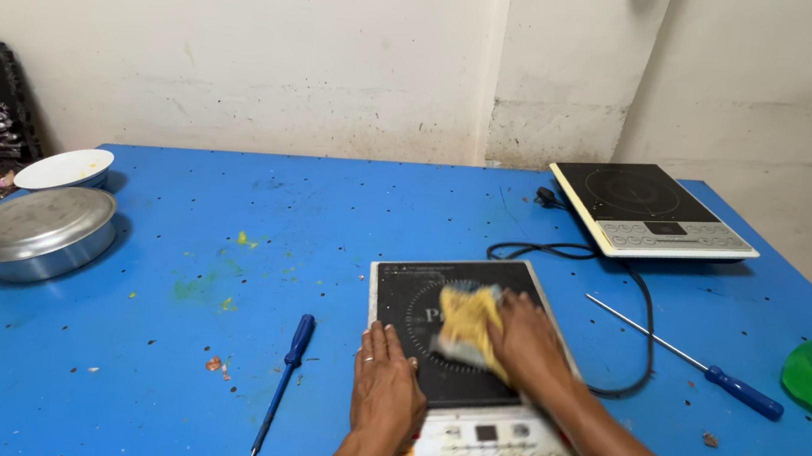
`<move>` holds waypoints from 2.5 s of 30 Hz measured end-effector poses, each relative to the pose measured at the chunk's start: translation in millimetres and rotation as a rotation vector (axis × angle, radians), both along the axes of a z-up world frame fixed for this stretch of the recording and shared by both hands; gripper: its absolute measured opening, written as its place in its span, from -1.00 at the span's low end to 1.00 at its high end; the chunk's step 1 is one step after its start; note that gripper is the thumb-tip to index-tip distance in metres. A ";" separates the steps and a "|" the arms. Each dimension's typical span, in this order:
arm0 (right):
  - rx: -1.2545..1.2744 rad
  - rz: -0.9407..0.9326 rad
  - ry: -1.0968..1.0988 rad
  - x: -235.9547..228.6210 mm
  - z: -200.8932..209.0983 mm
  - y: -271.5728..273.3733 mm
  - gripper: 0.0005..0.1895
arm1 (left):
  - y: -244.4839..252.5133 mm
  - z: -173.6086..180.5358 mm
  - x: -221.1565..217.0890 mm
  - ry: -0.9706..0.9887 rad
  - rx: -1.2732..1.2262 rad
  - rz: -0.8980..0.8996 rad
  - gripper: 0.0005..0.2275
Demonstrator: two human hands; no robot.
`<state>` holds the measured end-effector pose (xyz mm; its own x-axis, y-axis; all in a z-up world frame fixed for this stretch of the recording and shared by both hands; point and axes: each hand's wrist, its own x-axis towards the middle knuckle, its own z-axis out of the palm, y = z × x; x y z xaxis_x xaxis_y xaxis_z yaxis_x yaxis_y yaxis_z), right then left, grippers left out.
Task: The person uses a screwdriver to remove screws from the bottom of an induction cooker, wipes the base with a cloth, flips the cooker over, and applies a spray from a bottle before wiping the top surface.
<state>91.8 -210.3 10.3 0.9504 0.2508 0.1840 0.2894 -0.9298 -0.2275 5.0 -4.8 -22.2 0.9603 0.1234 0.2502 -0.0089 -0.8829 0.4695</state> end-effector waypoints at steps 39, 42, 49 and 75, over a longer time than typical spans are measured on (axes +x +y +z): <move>0.668 -0.341 -0.708 -11.2 201.3 -459.0 -0.30 | 56.3 29.9 -21.2 0.094 -0.128 0.123 -0.30; 0.958 -0.324 -0.090 20.2 204.5 -488.1 -0.42 | 55.7 32.9 -23.0 0.045 -0.134 0.098 -0.30; 0.778 -0.298 -0.387 31.3 175.7 -495.3 -0.71 | 28.7 28.8 6.9 0.115 0.096 0.126 -0.38; 0.691 -0.320 -0.776 -127.2 257.4 -246.2 -0.50 | -305.0 166.7 -82.5 -0.227 -0.543 -0.773 -0.04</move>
<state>-35.4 -456.5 267.8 0.5170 -0.3765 0.7687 0.3468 -0.7289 -0.5903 -77.5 -309.7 144.5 0.7608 -0.3675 0.5349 -0.6361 -0.2586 0.7270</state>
